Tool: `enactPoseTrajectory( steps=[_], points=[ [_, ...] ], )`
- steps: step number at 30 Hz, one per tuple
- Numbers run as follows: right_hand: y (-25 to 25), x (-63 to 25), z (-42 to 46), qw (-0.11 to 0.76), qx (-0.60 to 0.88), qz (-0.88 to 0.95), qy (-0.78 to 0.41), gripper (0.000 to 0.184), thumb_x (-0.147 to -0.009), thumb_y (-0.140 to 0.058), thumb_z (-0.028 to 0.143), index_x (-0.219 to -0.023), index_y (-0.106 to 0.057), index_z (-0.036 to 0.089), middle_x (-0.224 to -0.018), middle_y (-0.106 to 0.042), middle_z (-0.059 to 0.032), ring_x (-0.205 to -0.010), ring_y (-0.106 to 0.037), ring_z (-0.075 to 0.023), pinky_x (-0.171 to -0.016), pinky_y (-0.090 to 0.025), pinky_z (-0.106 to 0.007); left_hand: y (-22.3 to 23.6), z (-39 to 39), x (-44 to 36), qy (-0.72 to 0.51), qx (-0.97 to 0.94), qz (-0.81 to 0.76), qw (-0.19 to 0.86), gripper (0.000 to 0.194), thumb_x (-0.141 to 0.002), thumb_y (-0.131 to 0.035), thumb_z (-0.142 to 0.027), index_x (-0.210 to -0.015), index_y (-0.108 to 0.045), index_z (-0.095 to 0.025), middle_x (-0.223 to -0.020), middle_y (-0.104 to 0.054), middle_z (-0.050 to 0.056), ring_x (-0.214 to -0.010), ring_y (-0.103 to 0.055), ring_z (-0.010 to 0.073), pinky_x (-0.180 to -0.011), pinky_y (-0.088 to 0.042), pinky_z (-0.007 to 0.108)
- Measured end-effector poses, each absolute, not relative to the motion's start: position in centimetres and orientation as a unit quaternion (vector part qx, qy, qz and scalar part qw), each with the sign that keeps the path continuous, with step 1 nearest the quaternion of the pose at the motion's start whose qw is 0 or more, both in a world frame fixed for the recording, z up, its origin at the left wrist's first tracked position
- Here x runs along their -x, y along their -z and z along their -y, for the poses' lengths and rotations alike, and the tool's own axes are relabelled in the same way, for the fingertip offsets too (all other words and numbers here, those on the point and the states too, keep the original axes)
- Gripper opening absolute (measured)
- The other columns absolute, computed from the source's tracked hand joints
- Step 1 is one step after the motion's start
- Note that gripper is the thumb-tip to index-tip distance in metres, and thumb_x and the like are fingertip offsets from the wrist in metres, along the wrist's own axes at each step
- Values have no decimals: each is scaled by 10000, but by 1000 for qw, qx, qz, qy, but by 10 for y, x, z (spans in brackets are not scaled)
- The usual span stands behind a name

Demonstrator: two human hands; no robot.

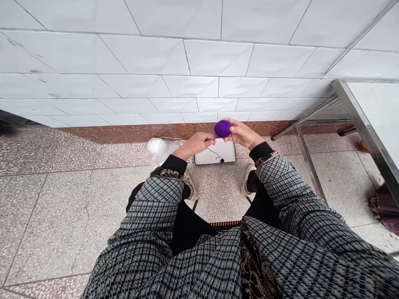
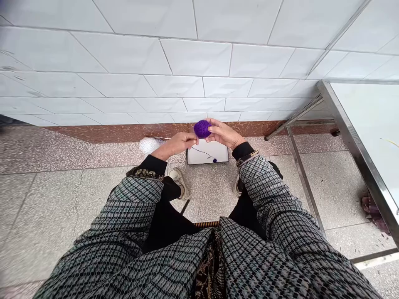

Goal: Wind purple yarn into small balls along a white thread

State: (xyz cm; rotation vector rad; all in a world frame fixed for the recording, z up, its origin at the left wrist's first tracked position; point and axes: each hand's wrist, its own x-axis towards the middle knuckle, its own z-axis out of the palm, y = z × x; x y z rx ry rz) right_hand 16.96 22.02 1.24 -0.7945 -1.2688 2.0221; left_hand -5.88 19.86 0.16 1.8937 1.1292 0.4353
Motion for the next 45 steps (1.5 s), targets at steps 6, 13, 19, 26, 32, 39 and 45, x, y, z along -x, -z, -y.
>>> enactPoseTrajectory(
  steps=[6,13,19,26,32,39,45],
  points=[
    [-10,-163,-222,306,414,448,-731,388,-842,-793,334,-1129,-557,222,-917,-665,-7,-695,-638,-98,-705,-581,-244,-6,-192,53,-132,-804,-359,456,182,-864,-507,-257,-793,-653,-175,-683,-564,-5,-632,-473,128,-646,-365,253],
    [2,-157,-225,284,513,497,-639,272,-874,-753,188,-1041,-539,202,-852,-621,-3,-603,-580,-73,-565,-542,-190,-4,-191,52,-119,-811,-356,449,190,-852,-510,-254,-783,-670,-178,-669,-577,-6,-605,-448,127,-636,-353,260],
    [-1,-164,-221,112,468,578,-659,328,-783,-790,148,-1039,-588,186,-878,-656,-27,-619,-609,-106,-543,-543,-222,-2,-198,61,-218,-777,-438,398,174,-850,-522,-230,-819,-683,-172,-803,-686,33,-744,-553,148,-731,-411,263],
    [-25,-168,-217,359,349,465,-730,526,-837,-781,517,-1200,-544,218,-981,-672,-39,-724,-647,-113,-664,-588,-236,1,-201,64,-225,-746,-468,417,180,-875,-511,-234,-820,-667,-164,-685,-589,-2,-634,-493,131,-655,-390,260],
    [-9,-162,-226,409,416,436,-686,455,-869,-789,476,-1135,-500,247,-929,-658,-5,-727,-667,-102,-694,-598,-230,-3,-195,55,-139,-803,-363,452,206,-874,-540,-256,-838,-720,-164,-701,-627,4,-633,-500,122,-650,-387,247],
    [4,-157,-224,233,518,549,-613,318,-805,-769,109,-1016,-549,199,-820,-636,6,-598,-597,-83,-517,-523,-180,-7,-196,63,-174,-792,-396,430,218,-871,-551,-252,-866,-744,-151,-814,-704,43,-704,-561,136,-701,-421,262],
    [-5,-163,-219,143,427,581,-678,321,-777,-780,139,-1033,-597,201,-908,-671,-20,-652,-630,-104,-575,-572,-217,-5,-202,69,-242,-755,-467,392,198,-837,-540,-187,-843,-736,-157,-892,-737,59,-829,-626,166,-818,-470,286]
  ],
)
